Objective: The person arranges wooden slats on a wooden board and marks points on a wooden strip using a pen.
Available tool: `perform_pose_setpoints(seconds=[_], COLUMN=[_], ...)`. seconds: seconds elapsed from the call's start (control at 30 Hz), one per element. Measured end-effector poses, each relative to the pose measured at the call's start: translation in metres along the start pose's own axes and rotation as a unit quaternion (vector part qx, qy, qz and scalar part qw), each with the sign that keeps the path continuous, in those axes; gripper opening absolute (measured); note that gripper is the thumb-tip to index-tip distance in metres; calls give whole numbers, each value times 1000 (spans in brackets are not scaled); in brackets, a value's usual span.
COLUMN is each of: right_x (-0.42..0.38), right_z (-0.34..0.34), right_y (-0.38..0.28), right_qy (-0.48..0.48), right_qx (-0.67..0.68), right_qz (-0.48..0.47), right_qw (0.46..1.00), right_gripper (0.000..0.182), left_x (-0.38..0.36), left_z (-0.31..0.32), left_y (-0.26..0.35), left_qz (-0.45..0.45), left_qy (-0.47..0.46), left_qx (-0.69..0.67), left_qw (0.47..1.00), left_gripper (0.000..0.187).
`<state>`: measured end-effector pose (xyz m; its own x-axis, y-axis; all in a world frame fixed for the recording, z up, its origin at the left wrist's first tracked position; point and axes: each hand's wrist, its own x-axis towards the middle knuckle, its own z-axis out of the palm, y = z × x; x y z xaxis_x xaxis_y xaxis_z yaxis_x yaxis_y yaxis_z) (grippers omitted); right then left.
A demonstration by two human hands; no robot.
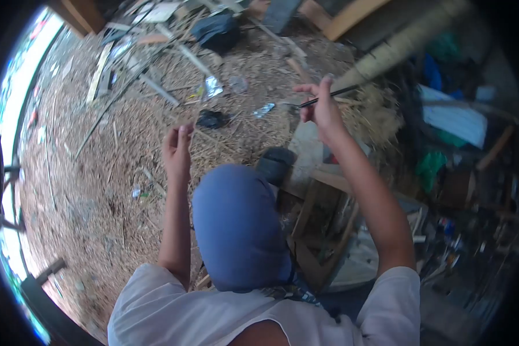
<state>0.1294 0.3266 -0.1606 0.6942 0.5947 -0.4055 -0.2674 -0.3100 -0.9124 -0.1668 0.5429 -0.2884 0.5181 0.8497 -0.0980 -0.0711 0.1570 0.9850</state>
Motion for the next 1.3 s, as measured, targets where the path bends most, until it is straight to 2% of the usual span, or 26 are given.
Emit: perform_pose_setpoints(seconds=[0.03,0.1,0.13,0.2,0.23,0.27,0.3,0.37,0.43,0.53,0.57,0.6,0.63,0.67,0.7,0.77,0.8,0.87,0.97,1.07,1.2,1.23,1.3], right_x=[-27,-94,-133,-203,-238,-267,-295,-358,-420,-462,-472,-485,-496,-507,-519,-533,-538,-547,-561,-561,-546,-541,-533], right_z=[-24,-61,-83,-130,-148,-163,-190,-240,-272,-279,-283,-287,-279,-275,-277,-279,-281,-293,-307,-306,-295,-291,-288], right_y=[-9,-32,-35,-36,-36,-34,-22,3,39,74,87,99,97,96,101,105,109,128,144,161,182,185,190], right_qy=[13,73,109,241,308,367,388,409,439,396,359,354,346,338,307,320,323,342,327,336,292,298,306], right_qx=[15,35,44,24,14,5,-8,-43,-62,-98,-46,-102,-157,-211,-270,-393,-452,-421,-376,-410,-469,-473,-492], right_qz=[-36,-85,-105,-135,-142,-148,-188,-173,-146,-132,-125,-110,-93,-74,-153,-122,-105,-59,-9,-101,-115,-150,-137], right_qw=[999,993,988,961,941,918,902,895,884,904,924,923,920,915,900,853,825,838,867,842,826,816,803], right_gripper=[93,94,94,87,85,82,72,69,60,49,35,34,32,30,27,23,21,23,32,35,34,30,29], left_x=[3,16,11,4,-2,-6,-15,-44,-109,-176,-198,-220,-241,-261,-281,-316,-328,-348,-371,-378,-372,-370,-371], left_z=[11,27,47,76,99,115,136,176,235,296,313,328,340,351,358,365,369,379,395,408,411,413,417], left_y=[22,61,92,147,172,192,214,262,303,308,301,290,279,268,257,236,225,205,188,164,157,157,155], left_qz=[55,96,101,155,222,239,275,323,354,389,387,384,403,421,434,458,462,471,478,474,473,464,449], left_qy=[-30,-91,-91,-155,-189,-233,-278,-365,-463,-585,-610,-634,-657,-676,-688,-705,-712,-726,-719,-707,-693,-697,-701], left_qx=[10,45,30,112,79,94,106,147,202,204,219,234,267,298,313,340,340,339,340,328,337,338,338], left_qw=[998,990,990,969,953,938,914,861,787,682,656,629,579,525,491,422,405,370,373,410,427,430,439], left_gripper=[29,33,33,33,25,25,25,24,24,24,23,23,22,21,20,18,18,16,16,16,16,16,16])
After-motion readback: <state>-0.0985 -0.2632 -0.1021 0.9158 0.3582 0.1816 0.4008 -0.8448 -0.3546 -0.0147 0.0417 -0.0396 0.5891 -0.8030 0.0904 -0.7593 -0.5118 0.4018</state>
